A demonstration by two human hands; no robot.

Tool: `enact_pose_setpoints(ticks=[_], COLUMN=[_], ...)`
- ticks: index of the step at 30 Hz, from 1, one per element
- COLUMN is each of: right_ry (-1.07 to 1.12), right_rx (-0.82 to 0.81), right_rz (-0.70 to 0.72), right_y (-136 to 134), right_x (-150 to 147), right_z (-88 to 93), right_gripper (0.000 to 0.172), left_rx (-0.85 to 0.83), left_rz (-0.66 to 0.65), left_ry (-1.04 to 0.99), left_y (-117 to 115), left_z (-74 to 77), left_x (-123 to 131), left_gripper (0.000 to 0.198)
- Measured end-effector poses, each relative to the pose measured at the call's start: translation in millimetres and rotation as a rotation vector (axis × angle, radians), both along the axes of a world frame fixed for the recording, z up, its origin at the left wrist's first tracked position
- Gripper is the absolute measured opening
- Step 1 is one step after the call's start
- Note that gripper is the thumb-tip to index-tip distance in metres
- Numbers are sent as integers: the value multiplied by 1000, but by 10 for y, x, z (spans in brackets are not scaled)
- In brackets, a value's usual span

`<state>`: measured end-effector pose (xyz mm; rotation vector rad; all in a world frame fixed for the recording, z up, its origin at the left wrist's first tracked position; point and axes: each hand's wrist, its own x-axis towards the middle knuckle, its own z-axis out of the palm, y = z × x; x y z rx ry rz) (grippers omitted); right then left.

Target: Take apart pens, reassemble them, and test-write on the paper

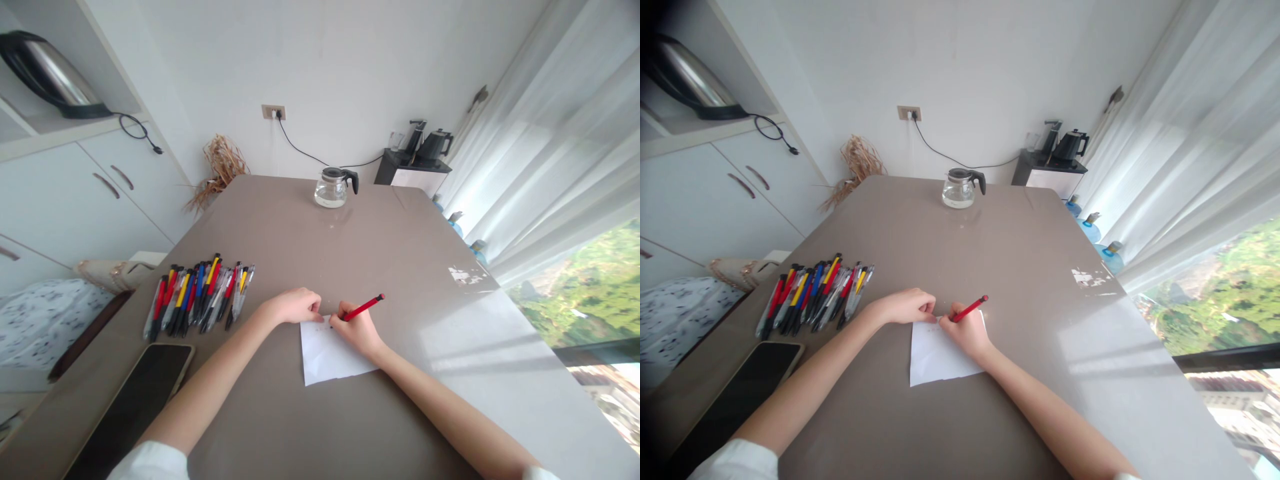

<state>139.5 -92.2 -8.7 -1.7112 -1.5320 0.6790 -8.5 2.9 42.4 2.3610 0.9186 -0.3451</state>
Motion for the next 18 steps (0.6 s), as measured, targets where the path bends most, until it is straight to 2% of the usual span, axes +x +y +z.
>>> enact_pose_setpoints(ticks=[18], right_ry=[19], right_rx=[17], right_rz=[-5], right_y=[7], right_x=[7], right_z=[7], right_gripper=[20], left_rx=[5], left_rz=[7], left_ry=[5], left_y=[-4], left_z=[-14], left_x=[5], left_gripper=[27])
